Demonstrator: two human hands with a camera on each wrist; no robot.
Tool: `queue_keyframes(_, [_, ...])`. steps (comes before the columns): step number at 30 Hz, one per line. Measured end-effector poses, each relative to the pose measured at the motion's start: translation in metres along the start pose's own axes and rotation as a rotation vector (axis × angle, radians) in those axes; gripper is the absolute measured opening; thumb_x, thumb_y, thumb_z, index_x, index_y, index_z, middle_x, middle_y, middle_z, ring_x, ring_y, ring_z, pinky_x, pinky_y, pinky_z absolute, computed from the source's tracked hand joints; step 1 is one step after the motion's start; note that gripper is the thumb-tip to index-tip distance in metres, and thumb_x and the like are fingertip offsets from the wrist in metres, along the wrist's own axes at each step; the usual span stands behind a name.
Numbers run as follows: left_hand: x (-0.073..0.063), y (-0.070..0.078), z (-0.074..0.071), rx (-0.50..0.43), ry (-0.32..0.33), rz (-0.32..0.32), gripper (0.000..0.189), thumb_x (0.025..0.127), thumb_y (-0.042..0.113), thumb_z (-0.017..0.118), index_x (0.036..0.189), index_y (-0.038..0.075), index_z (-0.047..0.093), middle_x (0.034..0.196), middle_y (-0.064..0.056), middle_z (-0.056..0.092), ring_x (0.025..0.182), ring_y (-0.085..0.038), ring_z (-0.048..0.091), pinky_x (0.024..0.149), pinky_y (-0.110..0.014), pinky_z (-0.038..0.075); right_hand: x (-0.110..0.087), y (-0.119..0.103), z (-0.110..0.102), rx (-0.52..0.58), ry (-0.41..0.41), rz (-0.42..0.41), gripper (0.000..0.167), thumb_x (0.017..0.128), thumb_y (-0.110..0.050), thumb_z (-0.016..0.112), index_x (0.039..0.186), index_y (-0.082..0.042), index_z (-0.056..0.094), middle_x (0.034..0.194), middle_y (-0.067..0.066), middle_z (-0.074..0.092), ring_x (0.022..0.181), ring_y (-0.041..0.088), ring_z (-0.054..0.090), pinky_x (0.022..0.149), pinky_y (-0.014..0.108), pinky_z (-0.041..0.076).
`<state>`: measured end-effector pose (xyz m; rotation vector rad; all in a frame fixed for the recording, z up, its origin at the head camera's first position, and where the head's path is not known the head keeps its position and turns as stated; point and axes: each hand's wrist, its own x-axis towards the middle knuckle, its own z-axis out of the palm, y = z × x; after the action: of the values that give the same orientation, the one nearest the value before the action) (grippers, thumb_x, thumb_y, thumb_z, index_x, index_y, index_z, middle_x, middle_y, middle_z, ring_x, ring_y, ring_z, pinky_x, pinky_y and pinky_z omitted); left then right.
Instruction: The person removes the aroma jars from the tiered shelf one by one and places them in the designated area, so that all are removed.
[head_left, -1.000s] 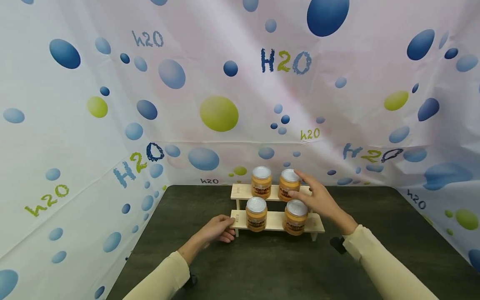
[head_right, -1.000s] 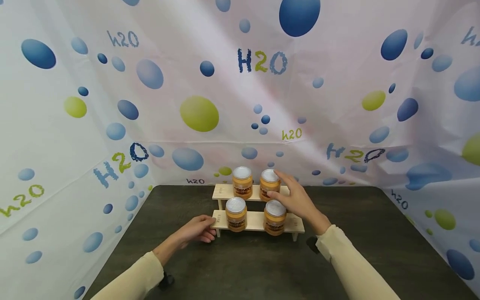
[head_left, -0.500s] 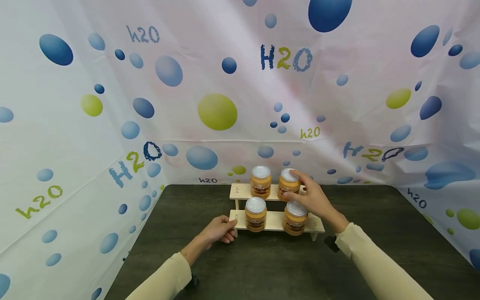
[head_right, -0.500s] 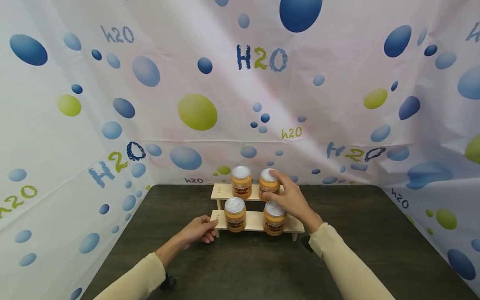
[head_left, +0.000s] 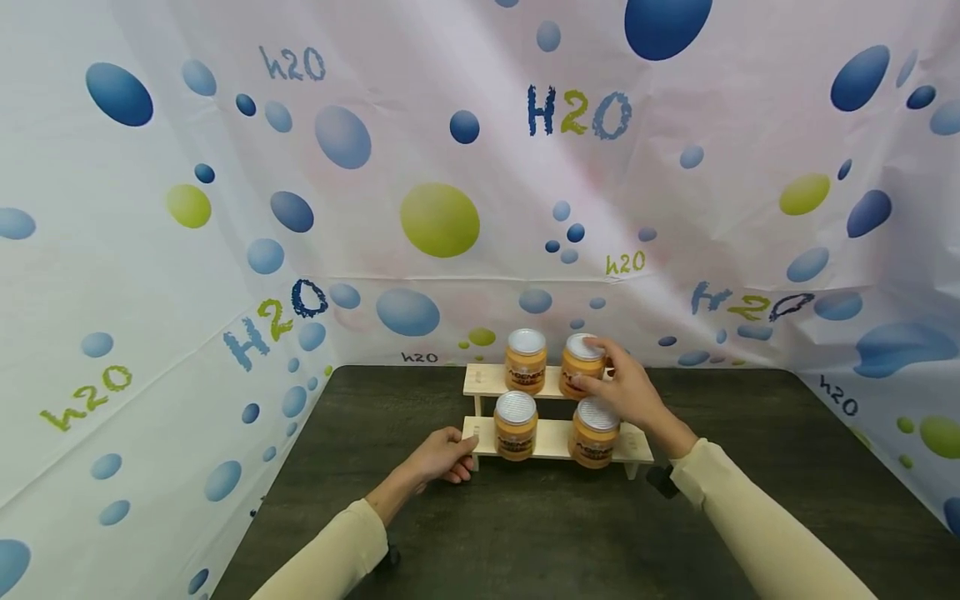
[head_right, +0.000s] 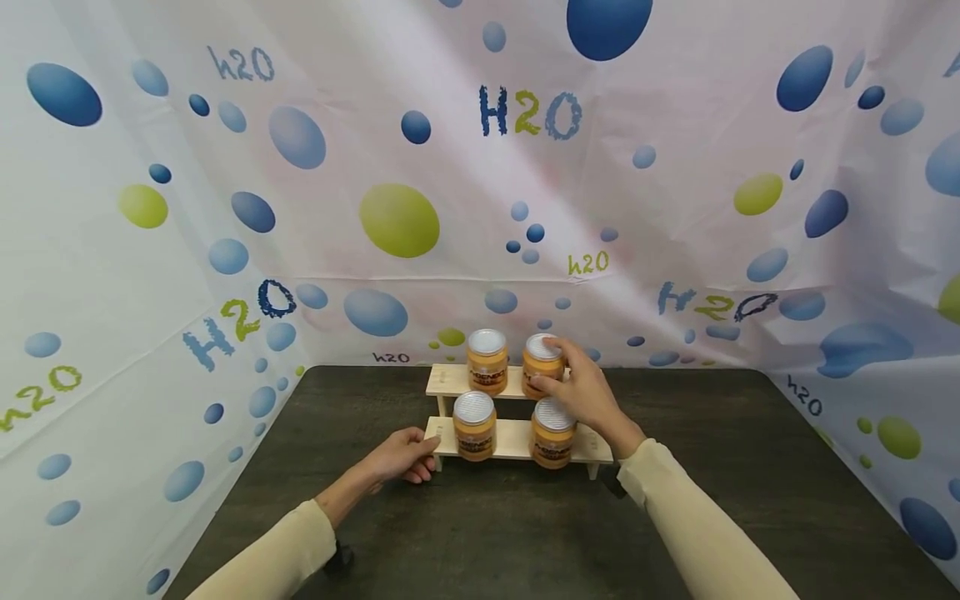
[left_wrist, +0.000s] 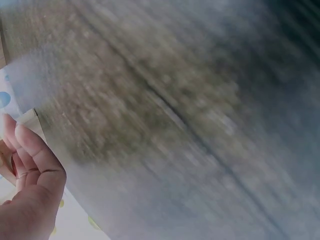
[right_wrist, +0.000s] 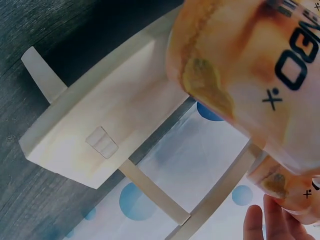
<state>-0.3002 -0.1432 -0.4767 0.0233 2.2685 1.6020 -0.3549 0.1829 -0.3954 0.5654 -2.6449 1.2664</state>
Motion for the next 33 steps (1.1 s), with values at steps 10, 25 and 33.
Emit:
queue_keyframes(10, [0.001, 0.0, 0.001, 0.026, 0.001, -0.004, 0.031, 0.106, 0.034, 0.051, 0.104, 0.004, 0.055, 0.084, -0.005, 0.067, 0.065, -0.009, 0.064, 0.061, -0.027, 0.054, -0.001, -0.003, -0.015, -0.002, -0.01, 0.039, 0.067, 0.096, -0.033, 0.07, 0.151, -0.016, 0.037, 0.133, 0.023, 0.054, 0.113, 0.04, 0.058, 0.078, 0.045, 0.053])
queue_keyframes(25, [0.0, 0.003, -0.002, 0.024, -0.01, -0.009, 0.031, 0.106, 0.035, 0.052, 0.103, 0.004, 0.054, 0.081, -0.004, 0.067, 0.063, -0.008, 0.064, 0.059, -0.026, 0.053, -0.004, -0.003, -0.031, -0.04, 0.037, 0.0, 0.064, 0.096, -0.027, 0.07, 0.15, -0.012, 0.038, 0.132, 0.025, 0.054, 0.108, 0.039, 0.057, 0.079, 0.041, 0.049])
queue_keyframes(33, [0.001, 0.002, -0.001, 0.021, -0.017, -0.024, 0.03, 0.106, 0.034, 0.05, 0.105, 0.004, 0.053, 0.08, -0.002, 0.067, 0.063, -0.008, 0.064, 0.059, -0.025, 0.053, -0.006, -0.002, -0.04, -0.056, 0.045, 0.01, 0.065, 0.096, -0.028, 0.07, 0.15, -0.013, 0.039, 0.133, 0.025, 0.054, 0.108, 0.039, 0.057, 0.078, 0.04, 0.048])
